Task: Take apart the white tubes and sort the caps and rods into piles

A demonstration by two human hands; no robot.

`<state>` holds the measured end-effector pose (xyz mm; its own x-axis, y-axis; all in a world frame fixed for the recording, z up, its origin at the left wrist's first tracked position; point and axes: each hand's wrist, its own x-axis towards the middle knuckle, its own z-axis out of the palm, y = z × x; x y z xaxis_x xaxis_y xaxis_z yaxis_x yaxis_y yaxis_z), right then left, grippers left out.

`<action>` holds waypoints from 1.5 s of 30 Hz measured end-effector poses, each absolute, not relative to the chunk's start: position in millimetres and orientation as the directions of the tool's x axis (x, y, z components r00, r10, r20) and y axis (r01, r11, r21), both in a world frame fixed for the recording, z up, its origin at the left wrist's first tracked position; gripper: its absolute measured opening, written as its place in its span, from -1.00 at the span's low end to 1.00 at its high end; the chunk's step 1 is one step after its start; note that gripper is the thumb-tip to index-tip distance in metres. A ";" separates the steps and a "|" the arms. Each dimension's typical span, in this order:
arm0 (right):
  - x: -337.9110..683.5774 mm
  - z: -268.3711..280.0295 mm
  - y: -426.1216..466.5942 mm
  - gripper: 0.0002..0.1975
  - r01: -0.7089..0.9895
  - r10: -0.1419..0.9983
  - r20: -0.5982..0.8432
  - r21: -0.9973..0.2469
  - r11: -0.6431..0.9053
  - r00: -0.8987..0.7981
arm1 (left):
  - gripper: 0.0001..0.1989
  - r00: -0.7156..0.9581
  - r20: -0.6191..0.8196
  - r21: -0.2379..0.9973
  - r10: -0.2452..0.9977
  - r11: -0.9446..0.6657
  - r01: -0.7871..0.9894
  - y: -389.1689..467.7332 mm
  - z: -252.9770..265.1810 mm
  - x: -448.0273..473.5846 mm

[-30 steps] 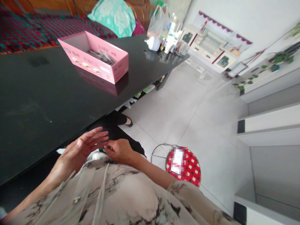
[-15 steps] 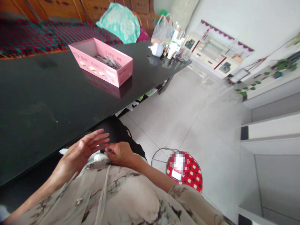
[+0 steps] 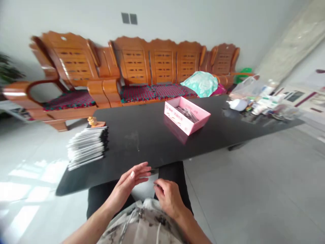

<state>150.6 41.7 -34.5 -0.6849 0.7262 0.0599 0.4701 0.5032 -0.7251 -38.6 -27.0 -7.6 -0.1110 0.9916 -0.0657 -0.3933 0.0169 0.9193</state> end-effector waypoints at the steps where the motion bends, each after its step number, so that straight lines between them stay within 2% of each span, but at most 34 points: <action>1: 147.3 -34.1 46.9 -0.78 0.455 0.714 0.079 -0.721 0.523 -0.696 | -0.50 -0.140 -0.065 0.920 0.988 0.005 -0.392 -28.8 -8.8 -40.7; 8: 127.8 -48.8 82.8 -0.74 0.349 0.639 0.220 -0.685 0.639 -0.737 | -0.51 -0.339 -0.070 0.936 0.938 -0.055 -0.347 -33.5 -15.8 -57.1; 17: 105.3 -66.0 123.2 -0.65 0.291 0.602 0.369 -0.624 0.725 -0.708 | -0.50 -0.536 0.000 0.988 0.844 -0.082 -0.130 -30.4 -43.1 -99.7; 19: 99.6 -67.7 130.2 -0.65 0.279 0.596 0.393 -0.619 0.735 -0.700 | -0.52 -0.620 0.036 0.997 0.783 -0.068 -0.028 -31.9 -47.8 -115.5; 22: 87.9 -70.0 139.3 -0.66 0.255 0.590 0.418 -0.622 0.740 -0.691 | -0.64 -0.733 0.177 0.968 0.657 0.018 0.251 -38.0 -48.7 -143.1; 24: 78.2 -71.6 144.6 -0.67 0.241 0.584 0.424 -0.627 0.741 -0.692 | -0.74 -0.756 0.286 0.886 0.589 0.139 0.443 -43.4 -47.9 -162.1; 26: 67.7 -73.2 149.6 -0.67 0.228 0.573 0.432 -0.625 0.747 -0.696 | -0.79 -0.754 0.361 0.785 0.549 0.258 0.563 -48.3 -49.0 -179.3; 30: 46.5 -75.2 160.3 -0.67 0.202 0.543 0.470 -0.597 0.776 -0.696 | -0.78 -0.716 0.408 0.621 0.566 0.403 0.672 -52.5 -59.5 -202.9; 34: 28.5 -73.5 171.8 -0.68 0.192 0.519 0.487 -0.573 0.797 -0.702 | -0.78 -0.675 0.404 0.512 0.618 0.459 0.726 -51.3 -70.4 -212.3; 45: -9.2 -72.4 177.8 -0.66 0.195 0.497 0.469 -0.555 0.809 -0.730 | -0.82 -0.587 0.316 0.447 0.745 0.429 0.785 -44.5 -65.2 -208.5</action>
<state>-9.2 177.8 -72.4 -0.7295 0.4974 0.4695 0.1947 0.8091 -0.5545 -208.5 -44.5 -65.2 -0.5868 0.7453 0.3164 0.7853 0.4286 0.4469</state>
